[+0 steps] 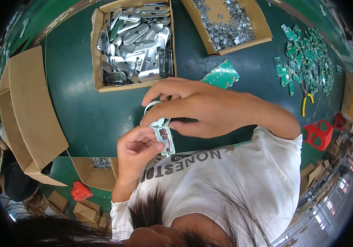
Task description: Assemble electronic components and metal pieces into a plastic housing on a circuit board.
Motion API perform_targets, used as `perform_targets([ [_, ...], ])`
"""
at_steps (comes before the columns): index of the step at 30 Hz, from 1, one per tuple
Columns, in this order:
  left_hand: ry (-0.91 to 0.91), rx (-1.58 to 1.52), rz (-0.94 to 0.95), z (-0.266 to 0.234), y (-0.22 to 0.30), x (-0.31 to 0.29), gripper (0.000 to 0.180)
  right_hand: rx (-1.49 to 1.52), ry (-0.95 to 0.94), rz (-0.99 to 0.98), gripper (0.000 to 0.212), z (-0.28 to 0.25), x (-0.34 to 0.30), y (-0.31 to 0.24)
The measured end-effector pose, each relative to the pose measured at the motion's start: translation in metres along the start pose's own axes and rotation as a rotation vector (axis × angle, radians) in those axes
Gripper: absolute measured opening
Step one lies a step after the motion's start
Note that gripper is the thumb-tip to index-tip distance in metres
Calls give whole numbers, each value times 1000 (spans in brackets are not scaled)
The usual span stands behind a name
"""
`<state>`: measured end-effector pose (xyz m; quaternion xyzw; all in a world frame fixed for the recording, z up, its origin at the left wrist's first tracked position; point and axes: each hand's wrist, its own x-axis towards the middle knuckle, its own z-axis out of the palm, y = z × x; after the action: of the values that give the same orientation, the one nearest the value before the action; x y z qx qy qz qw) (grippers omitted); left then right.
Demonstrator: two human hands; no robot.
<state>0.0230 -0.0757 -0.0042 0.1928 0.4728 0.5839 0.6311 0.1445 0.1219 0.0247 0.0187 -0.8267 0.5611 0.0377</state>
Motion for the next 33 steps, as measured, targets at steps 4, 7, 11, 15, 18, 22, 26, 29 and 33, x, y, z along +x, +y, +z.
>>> perform_targets([
  [4, 44, -64, -10, 11, 5, 0, 29, 17, 124, -30, 27, 6, 2, -6],
  [7, 24, -107, 19, 22, 10, 1, 27, -14, 367, -13, 26, 43, -3, -3],
  [11, 90, -91, 19, 31, 14, 7, 23, -85, 433, -160, 31, 45, -9, 7],
  [15, -47, -2, 71, 31, 14, 11, 26, -101, 458, -287, 34, 37, -14, 7],
  [18, -80, -8, 186, 40, 9, 16, 23, -113, 518, -380, 30, 34, -18, 6],
  [22, -87, 25, 177, 50, 6, 23, 22, -111, 580, -400, 22, 28, -24, 7],
  [26, -122, 50, 217, 52, 9, 28, 24, -142, 609, -317, 20, 24, -29, 7],
  [29, -175, 73, 226, 51, 14, 31, 27, -49, 670, -388, 19, 24, -31, 8],
  [33, -109, 8, 76, 54, 16, 38, 30, -115, 726, -286, 20, 20, -31, 12],
])
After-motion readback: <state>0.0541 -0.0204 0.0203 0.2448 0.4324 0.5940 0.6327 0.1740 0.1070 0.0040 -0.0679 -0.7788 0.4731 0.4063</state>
